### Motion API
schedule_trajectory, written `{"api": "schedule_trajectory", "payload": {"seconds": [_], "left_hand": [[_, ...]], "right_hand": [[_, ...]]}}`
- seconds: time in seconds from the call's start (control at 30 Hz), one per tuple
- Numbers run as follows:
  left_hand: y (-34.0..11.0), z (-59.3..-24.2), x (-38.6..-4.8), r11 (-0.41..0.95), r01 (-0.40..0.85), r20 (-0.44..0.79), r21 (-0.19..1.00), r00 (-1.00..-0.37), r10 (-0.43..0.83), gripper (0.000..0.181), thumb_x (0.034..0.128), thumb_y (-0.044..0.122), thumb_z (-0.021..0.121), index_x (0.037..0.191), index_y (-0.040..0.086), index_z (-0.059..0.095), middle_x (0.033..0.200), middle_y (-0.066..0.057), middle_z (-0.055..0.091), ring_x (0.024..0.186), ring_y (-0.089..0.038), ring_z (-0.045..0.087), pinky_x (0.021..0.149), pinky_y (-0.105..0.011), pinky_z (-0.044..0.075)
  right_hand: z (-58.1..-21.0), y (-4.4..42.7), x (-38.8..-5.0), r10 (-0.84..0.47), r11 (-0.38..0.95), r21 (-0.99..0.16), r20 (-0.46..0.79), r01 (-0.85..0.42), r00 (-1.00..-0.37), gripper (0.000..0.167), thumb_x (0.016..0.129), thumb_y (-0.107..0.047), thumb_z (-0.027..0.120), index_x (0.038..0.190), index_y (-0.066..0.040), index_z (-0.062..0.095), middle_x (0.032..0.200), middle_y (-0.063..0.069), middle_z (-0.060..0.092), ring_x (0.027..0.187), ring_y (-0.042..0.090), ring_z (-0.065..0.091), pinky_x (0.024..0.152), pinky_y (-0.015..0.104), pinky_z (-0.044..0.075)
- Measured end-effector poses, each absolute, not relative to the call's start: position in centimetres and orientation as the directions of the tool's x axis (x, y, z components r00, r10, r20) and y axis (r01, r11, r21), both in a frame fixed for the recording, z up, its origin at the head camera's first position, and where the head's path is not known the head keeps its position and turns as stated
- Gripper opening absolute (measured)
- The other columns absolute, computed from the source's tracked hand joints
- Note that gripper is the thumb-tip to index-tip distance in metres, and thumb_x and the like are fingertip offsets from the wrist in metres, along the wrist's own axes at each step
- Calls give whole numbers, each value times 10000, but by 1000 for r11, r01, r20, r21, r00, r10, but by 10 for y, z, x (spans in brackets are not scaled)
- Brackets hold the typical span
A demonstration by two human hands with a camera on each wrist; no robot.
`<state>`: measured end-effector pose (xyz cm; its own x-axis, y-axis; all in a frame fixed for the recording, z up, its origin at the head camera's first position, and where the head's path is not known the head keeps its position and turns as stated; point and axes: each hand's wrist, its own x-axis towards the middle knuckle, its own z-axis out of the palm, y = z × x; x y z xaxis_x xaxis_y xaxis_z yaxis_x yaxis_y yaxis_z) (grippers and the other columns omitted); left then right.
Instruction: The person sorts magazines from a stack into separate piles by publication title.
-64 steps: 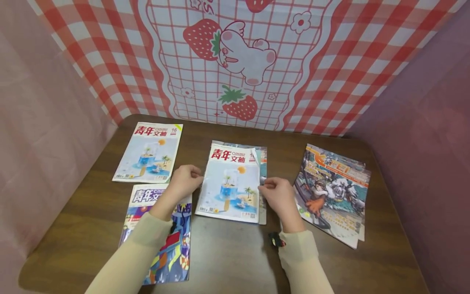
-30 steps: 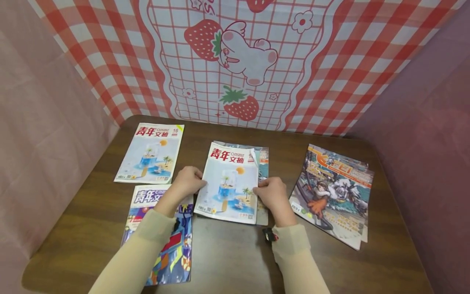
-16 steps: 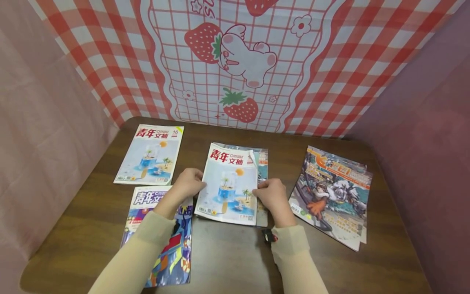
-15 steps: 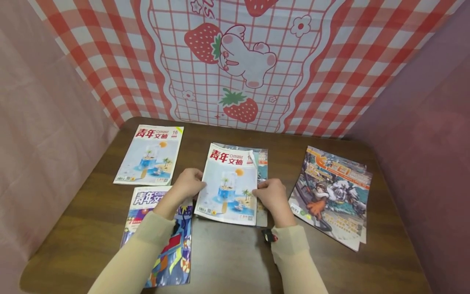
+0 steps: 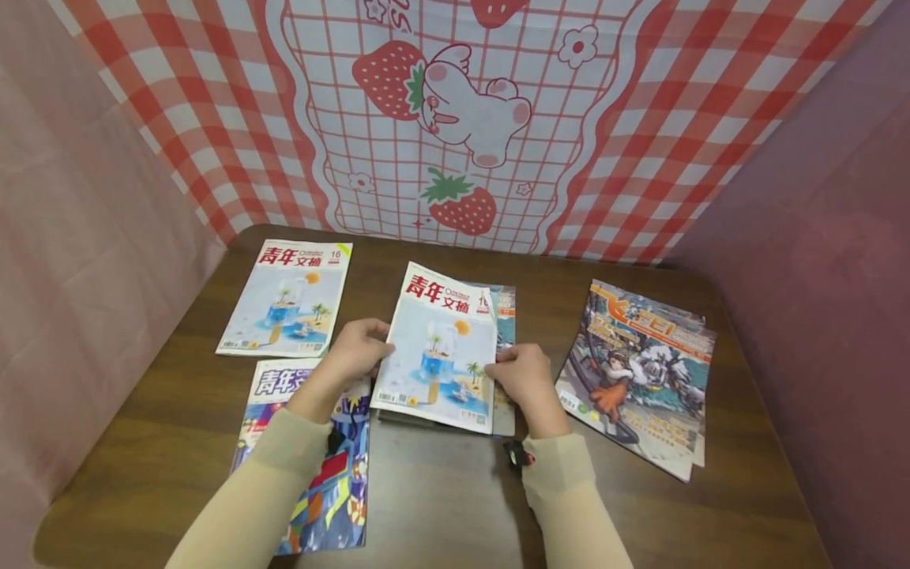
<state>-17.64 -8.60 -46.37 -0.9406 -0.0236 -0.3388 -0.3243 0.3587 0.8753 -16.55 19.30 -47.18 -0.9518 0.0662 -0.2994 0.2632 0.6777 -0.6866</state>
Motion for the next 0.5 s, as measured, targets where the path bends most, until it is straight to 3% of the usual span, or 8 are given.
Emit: {"api": "schedule_trajectory", "payload": {"seconds": [0.3, 0.5], "left_hand": [[-95, -462, -177, 196, -330, -339, 923, -941, 14, 277, 951, 11, 644, 1229, 5, 642, 954, -171, 686, 798, -268, 651, 647, -355, 544], [-101, -461, -177, 136, -346, -352, 928, -936, 19, 284, 960, -1, 632, 1243, -4, 628, 964, -180, 675, 803, -262, 649, 656, -340, 539]], "right_hand": [[-469, 196, -166, 2, 670, -708, -302, 226, -953, 499, 955, -360, 710, 1266, 30, 678, 1256, 227, 651, 1157, 378, 592, 944, 518, 496], [-466, 194, -164, -55, 530, -817, -302, 229, -952, 560, 974, -292, 706, 1369, 82, 576, 1283, 258, 631, 1185, 383, 597, 954, 505, 509]]}}
